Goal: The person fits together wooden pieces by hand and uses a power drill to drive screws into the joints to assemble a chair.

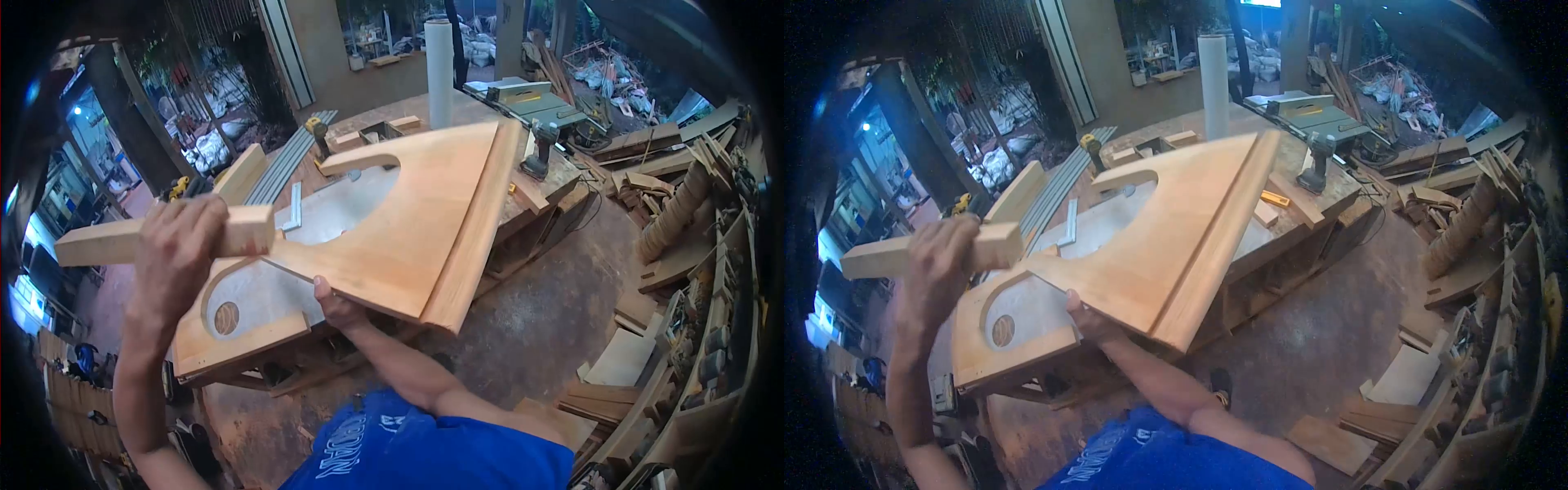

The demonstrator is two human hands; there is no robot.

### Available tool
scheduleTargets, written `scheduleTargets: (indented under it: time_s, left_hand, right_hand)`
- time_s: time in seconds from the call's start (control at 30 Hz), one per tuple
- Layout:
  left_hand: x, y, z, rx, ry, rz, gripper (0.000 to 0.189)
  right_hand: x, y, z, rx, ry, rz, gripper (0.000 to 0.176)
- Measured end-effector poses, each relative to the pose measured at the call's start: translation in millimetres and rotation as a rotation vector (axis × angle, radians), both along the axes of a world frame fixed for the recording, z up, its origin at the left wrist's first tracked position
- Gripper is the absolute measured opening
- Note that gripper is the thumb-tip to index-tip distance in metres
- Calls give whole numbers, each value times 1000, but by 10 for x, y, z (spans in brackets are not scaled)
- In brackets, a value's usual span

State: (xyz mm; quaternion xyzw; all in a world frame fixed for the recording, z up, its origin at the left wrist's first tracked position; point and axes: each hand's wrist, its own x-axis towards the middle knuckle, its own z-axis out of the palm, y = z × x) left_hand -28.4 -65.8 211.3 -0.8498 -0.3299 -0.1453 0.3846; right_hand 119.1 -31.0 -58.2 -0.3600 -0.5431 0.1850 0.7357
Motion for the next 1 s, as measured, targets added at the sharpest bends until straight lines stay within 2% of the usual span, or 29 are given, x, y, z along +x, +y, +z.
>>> scheduleTargets:
  time_s: [0.03,0.1,0.2,0.23,0.37,0.47,0.6,0.7,0.8,0.87,0.9,1.0]
  left_hand:
    - [79,-51,5,-28,16,-14,22]
    - [251,-129,-12,-99,53,-44,23]
    - [441,-199,-30,-203,102,-104,25]
    - [514,-243,-23,-268,118,-106,26]
    - [786,-431,-135,-400,216,-115,26]
    - [704,-406,-310,-443,255,-96,27]
    - [431,-298,-414,-484,208,0,30]
    - [118,-100,-611,-514,144,49,37]
    - [-220,180,-779,-617,58,168,39]
    - [-422,340,-824,-667,-144,170,37]
    - [-519,403,-862,-637,-215,155,44]
    - [-688,403,-829,-649,-321,190,45]
  right_hand:
    - [-80,34,-82,-50,23,52,52]
    - [-177,-1,-213,-214,79,174,47]
    - [-408,71,-506,-191,-30,-14,44]
    - [-459,82,-579,-151,109,58,44]
    - [-589,54,-857,-374,318,126,44]
    - [-385,-63,-651,-237,401,45,42]
    - [-534,-79,-977,-245,612,140,38]
    - [-257,-318,-561,-99,621,75,37]
    - [-103,-455,-302,-124,527,80,42]
    - [61,-507,-135,-208,399,93,47]
    - [143,-499,-52,-229,351,103,49]
    - [368,-407,200,-217,269,138,52]
